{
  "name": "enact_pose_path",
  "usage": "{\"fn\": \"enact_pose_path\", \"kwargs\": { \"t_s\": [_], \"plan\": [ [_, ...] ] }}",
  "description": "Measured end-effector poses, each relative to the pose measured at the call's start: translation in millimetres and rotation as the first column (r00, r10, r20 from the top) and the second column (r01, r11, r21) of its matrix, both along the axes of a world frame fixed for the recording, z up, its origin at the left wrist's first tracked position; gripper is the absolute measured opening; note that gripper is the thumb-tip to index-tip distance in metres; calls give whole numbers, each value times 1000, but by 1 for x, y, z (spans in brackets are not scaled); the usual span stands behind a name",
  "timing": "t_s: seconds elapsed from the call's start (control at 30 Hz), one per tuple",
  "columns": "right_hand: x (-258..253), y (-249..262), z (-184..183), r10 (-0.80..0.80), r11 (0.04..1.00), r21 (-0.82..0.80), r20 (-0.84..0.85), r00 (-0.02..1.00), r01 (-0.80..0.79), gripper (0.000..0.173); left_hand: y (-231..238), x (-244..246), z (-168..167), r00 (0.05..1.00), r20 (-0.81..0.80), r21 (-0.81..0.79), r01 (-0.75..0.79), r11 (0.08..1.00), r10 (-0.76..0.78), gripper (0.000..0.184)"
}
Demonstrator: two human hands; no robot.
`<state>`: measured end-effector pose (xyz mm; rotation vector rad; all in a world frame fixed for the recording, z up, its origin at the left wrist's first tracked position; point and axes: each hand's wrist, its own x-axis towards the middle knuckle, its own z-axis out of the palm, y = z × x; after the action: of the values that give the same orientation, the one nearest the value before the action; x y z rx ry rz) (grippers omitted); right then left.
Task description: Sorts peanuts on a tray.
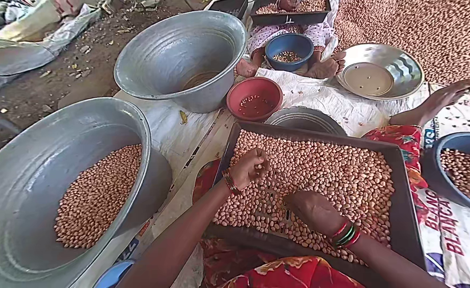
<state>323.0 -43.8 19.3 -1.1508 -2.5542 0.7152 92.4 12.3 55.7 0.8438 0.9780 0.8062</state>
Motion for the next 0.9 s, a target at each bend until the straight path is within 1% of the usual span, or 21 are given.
{"fn": "enact_pose_path", "kwargs": {
  "t_s": [0.03,0.07,0.1,0.13,0.17,0.23,0.27,0.3,0.37,0.5,0.53,0.6,0.63,0.67,0.7,0.73,0.77,0.8,0.83,0.87,0.9],
  "plan": [
    [-2,0,-2,16,1000,-1,-11,1000,-16,19,-8,-8,4,990,-123,47,72,996,-66,21],
    [-4,0,-4,23,1000,4,-22,1000,-23,19,-18,-14,7,940,-315,86,163,983,-128,18],
    [-6,0,-4,25,1000,-6,-23,999,-25,20,-27,-16,10,828,-522,86,289,953,-204,19],
    [-7,0,-2,27,999,-34,-5,1000,-27,21,-36,-16,12,670,-678,26,434,900,-303,25],
    [-7,1,0,28,997,-69,13,1000,-27,22,-42,-14,14,501,-763,-73,561,825,-408,31],
    [-7,1,2,31,993,-116,49,998,-25,23,-51,-2,11,193,-819,-276,692,666,-540,38],
    [-6,1,2,34,992,-124,59,998,-27,24,-55,4,9,76,-827,-345,713,610,-556,40],
    [-5,1,1,37,994,-109,56,998,-31,24,-58,9,7,-1,-838,-380,719,582,-546,41],
    [-2,0,-3,41,997,-69,37,998,-38,22,-63,12,3,-65,-880,-353,753,555,-471,38],
    [1,-1,-3,27,998,-62,16,999,-26,19,-70,11,-8,-33,-952,-204,812,546,-306,35],
    [1,-1,-2,23,997,-73,20,1000,-21,20,-69,13,-8,-37,-948,-215,805,553,-316,35],
    [1,0,1,23,995,-96,23,999,-21,21,-62,17,-2,-23,-906,-293,754,588,-423,38],
    [0,1,2,26,995,-100,28,999,-23,21,-56,16,2,45,-878,-308,711,632,-477,39],
    [-1,2,4,25,994,-105,33,999,-21,22,-52,10,5,194,-861,-245,653,717,-471,37],
    [-1,3,5,21,996,-82,22,1000,-19,21,-48,1,7,408,-825,-110,563,819,-392,31],
    [-1,5,6,17,998,-56,5,1000,-17,20,-45,-11,7,636,-722,42,432,901,-272,22],
    [-1,8,6,13,1000,-19,-15,1000,-13,19,-41,-21,3,843,-523,162,245,956,-127,11],
    [-1,12,5,7,1000,25,-39,999,-6,19,-34,-29,-1,966,-257,184,57,981,-8,12],
    [-2,17,5,-5,999,38,-52,999,7,20,-27,-36,-3,997,-54,156,-50,986,59,16],
    [-3,23,6,-19,999,43,-64,998,22,21,-19,-42,-2,998,9,152,-63,986,62,15],
    [-5,29,6,-34,997,60,-87,996,40,22,-12,-44,1,996,-46,157,-69,985,77,15]
  ]
}}
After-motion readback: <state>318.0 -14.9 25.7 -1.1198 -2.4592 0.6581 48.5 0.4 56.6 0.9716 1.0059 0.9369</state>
